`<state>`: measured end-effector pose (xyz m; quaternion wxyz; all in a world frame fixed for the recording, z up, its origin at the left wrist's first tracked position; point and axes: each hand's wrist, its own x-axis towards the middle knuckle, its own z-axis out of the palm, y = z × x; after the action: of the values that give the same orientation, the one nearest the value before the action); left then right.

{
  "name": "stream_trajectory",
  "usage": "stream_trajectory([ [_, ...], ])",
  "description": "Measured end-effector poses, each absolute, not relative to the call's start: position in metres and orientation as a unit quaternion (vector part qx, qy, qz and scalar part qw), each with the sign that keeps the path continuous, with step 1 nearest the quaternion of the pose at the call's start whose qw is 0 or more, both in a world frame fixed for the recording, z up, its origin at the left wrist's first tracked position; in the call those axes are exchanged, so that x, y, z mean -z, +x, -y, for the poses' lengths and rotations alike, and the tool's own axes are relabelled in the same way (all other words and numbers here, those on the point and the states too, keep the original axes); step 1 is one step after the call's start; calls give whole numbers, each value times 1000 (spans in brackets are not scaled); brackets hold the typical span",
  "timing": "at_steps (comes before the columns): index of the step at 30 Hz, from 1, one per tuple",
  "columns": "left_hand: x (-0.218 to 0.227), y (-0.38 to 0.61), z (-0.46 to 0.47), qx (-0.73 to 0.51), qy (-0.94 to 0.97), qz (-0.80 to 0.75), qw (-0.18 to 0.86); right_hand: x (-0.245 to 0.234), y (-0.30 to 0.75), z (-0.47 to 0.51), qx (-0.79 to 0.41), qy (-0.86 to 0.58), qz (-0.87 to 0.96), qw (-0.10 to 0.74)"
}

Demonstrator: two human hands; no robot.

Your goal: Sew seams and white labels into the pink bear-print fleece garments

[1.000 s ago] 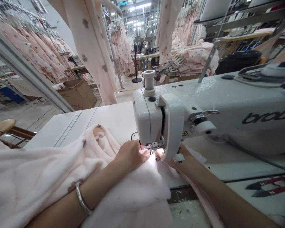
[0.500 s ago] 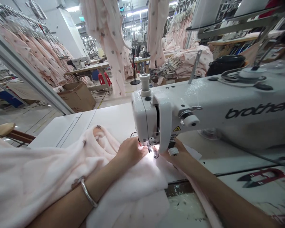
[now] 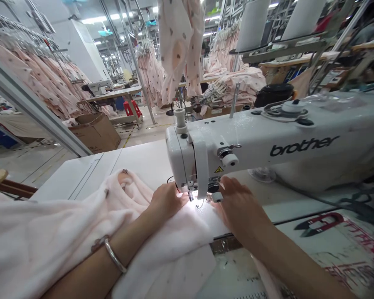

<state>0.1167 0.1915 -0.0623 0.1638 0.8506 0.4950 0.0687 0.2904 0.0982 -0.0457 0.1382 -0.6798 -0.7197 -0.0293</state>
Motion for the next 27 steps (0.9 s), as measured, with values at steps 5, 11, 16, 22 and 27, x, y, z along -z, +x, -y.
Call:
stream_trajectory([
  [5,61,117,-191,-63,849,-497,170,51,277,-64,46,-549,804,225],
  [11,61,117,-190,-55,847,-502,169,64,267,-55,-13,-418,863,284],
  [16,66,117,-192,-49,840,-514,166,55,273,-43,-71,-428,859,271],
  [22,56,119,-187,-42,839,-517,163,53,271,-69,-4,-450,851,270],
  [27,56,120,-185,-36,830,-535,154,61,269,-75,31,-442,869,222],
])
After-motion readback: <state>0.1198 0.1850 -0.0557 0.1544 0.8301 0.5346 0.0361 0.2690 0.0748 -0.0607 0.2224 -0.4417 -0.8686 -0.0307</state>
